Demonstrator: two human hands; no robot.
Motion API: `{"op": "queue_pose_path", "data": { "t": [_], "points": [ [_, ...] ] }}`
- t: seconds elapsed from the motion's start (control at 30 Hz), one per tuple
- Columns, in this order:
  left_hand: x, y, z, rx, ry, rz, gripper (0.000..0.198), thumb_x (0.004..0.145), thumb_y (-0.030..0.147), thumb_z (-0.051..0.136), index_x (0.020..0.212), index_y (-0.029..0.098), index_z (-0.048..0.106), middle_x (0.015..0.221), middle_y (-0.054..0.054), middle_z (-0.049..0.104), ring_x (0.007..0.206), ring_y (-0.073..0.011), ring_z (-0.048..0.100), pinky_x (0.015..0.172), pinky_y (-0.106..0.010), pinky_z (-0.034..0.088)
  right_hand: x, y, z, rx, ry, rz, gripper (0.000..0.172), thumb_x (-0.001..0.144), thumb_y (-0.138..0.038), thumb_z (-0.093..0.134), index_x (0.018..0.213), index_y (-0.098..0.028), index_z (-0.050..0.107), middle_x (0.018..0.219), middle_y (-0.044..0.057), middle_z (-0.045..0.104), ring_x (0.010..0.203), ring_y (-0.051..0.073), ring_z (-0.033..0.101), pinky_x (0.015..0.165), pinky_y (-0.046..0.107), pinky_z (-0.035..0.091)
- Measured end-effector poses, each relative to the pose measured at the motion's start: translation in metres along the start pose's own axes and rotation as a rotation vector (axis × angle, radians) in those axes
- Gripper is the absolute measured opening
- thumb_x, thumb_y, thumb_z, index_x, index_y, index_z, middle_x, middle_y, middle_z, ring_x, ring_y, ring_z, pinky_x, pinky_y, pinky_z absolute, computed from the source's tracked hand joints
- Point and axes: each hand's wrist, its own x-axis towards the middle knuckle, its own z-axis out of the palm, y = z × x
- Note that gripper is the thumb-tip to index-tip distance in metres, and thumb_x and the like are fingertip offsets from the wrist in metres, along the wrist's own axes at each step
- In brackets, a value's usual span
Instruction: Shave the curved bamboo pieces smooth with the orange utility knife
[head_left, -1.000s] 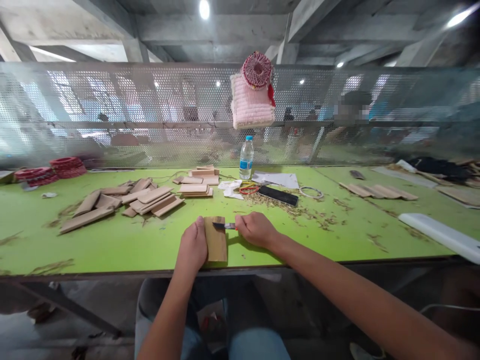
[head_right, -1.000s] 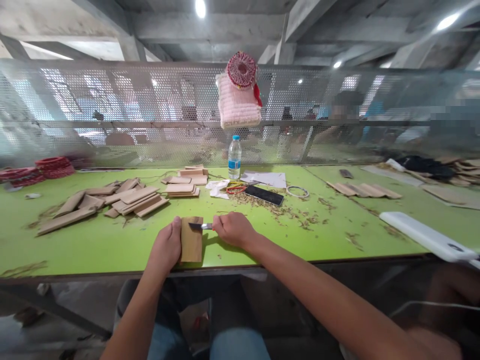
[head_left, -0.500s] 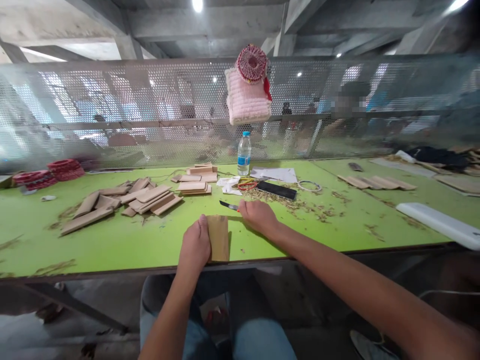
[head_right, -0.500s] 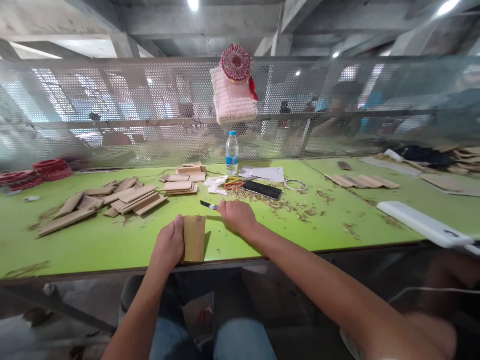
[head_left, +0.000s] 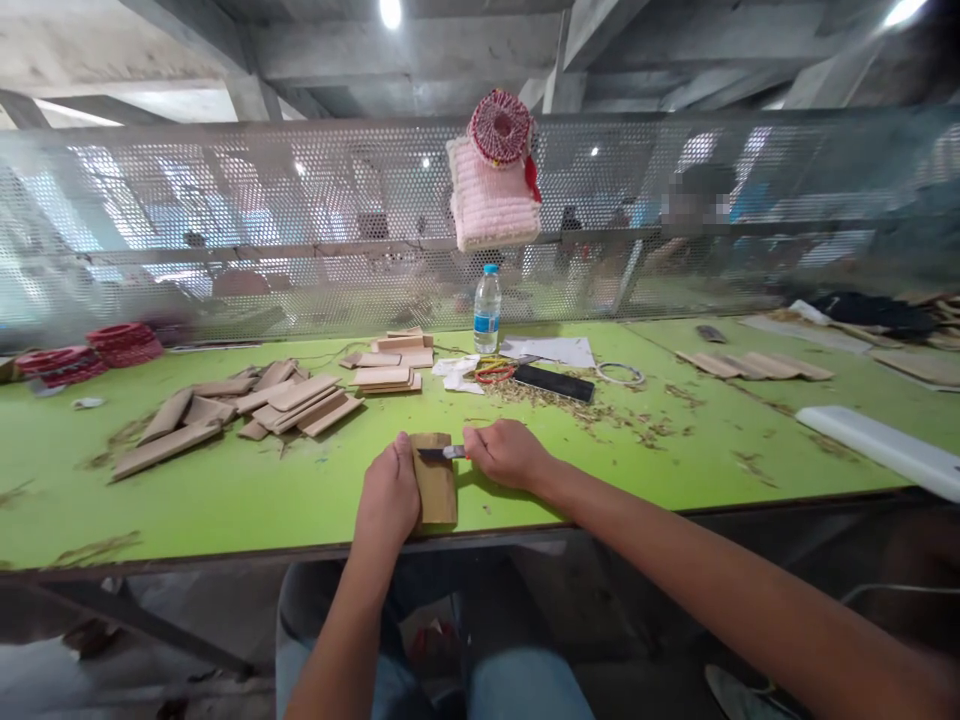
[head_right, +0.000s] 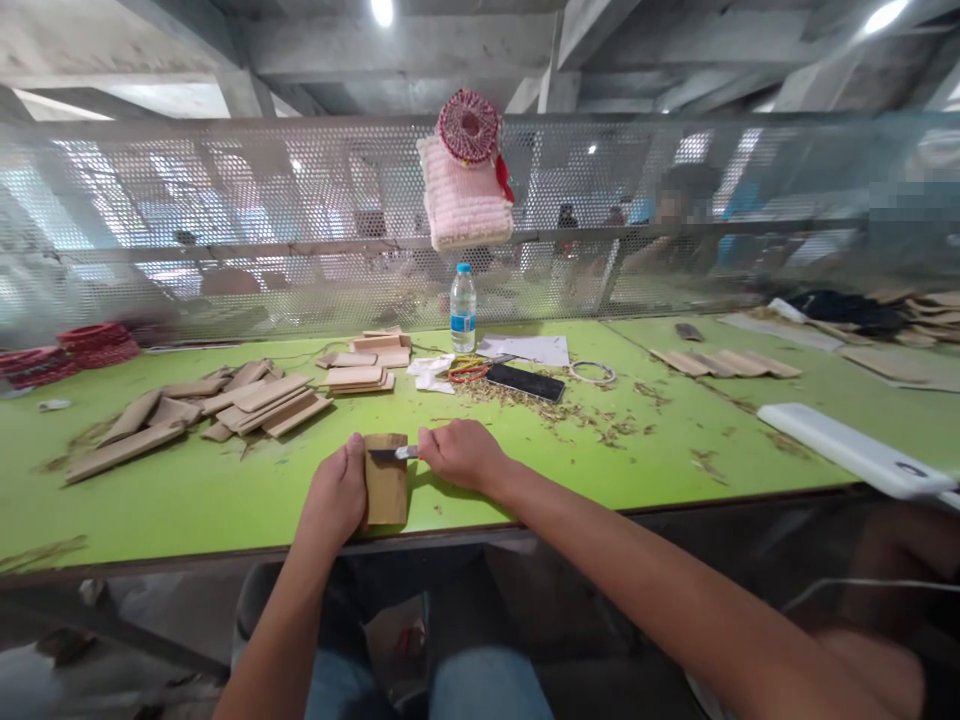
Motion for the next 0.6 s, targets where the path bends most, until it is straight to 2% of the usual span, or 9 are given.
{"op": "queue_pose_path", "data": {
  "t": [0.13, 0.3, 0.4, 0.5, 0.6],
  "points": [
    [0.000, 0.001, -0.001, 0.109, 0.011, -0.016, 0.047, 0.104, 0.037, 0.024, 0.065, 0.023, 0.047, 0.069, -0.010, 0.066, 0.064, -0.0217, 0.059, 0.059, -0.030, 0.034, 0.000, 0.000, 0.002, -0.012, 0.003, 0.052, 0.059, 0.105, -0.035, 0.019, 0.083, -0.014, 0.070, 0.075, 0.014, 0.072, 0.069, 0.021, 0.066, 0.063, 0.029, 0.038],
    [-0.001, 0.001, -0.002, 0.138, 0.025, -0.027, 0.047, 0.103, 0.040, 0.023, 0.063, 0.024, 0.043, 0.069, -0.011, 0.065, 0.065, -0.0234, 0.059, 0.059, -0.031, 0.033, 0.003, 0.008, 0.005, -0.031, 0.020, 0.130, 0.053, 0.105, -0.027, 0.018, 0.103, -0.008, 0.068, 0.085, 0.019, 0.073, 0.075, 0.024, 0.067, 0.066, 0.031, 0.042],
    [-0.001, 0.000, -0.001, 0.115, 0.020, -0.025, 0.047, 0.103, 0.041, 0.023, 0.062, 0.024, 0.042, 0.067, -0.009, 0.064, 0.063, -0.0230, 0.058, 0.059, -0.031, 0.033, 0.004, 0.009, 0.004, -0.018, 0.035, 0.133, 0.056, 0.105, -0.027, 0.016, 0.096, -0.010, 0.069, 0.083, 0.017, 0.073, 0.075, 0.023, 0.067, 0.066, 0.031, 0.041],
    [0.000, 0.001, 0.000, 0.084, 0.004, -0.015, 0.047, 0.103, 0.040, 0.024, 0.063, 0.024, 0.043, 0.067, -0.008, 0.063, 0.063, -0.0223, 0.057, 0.059, -0.031, 0.033, 0.002, 0.006, 0.002, 0.014, 0.027, 0.061, 0.054, 0.106, -0.032, 0.023, 0.087, -0.016, 0.071, 0.078, 0.010, 0.074, 0.071, 0.020, 0.067, 0.064, 0.028, 0.037],
    [0.001, 0.001, 0.001, 0.061, -0.005, -0.019, 0.047, 0.103, 0.041, 0.024, 0.064, 0.024, 0.044, 0.067, -0.008, 0.063, 0.063, -0.0217, 0.057, 0.059, -0.030, 0.033, 0.000, 0.005, 0.000, 0.032, 0.015, 0.005, 0.054, 0.105, -0.035, 0.027, 0.080, -0.018, 0.072, 0.074, 0.008, 0.073, 0.068, 0.018, 0.065, 0.061, 0.028, 0.033]
  ]
}}
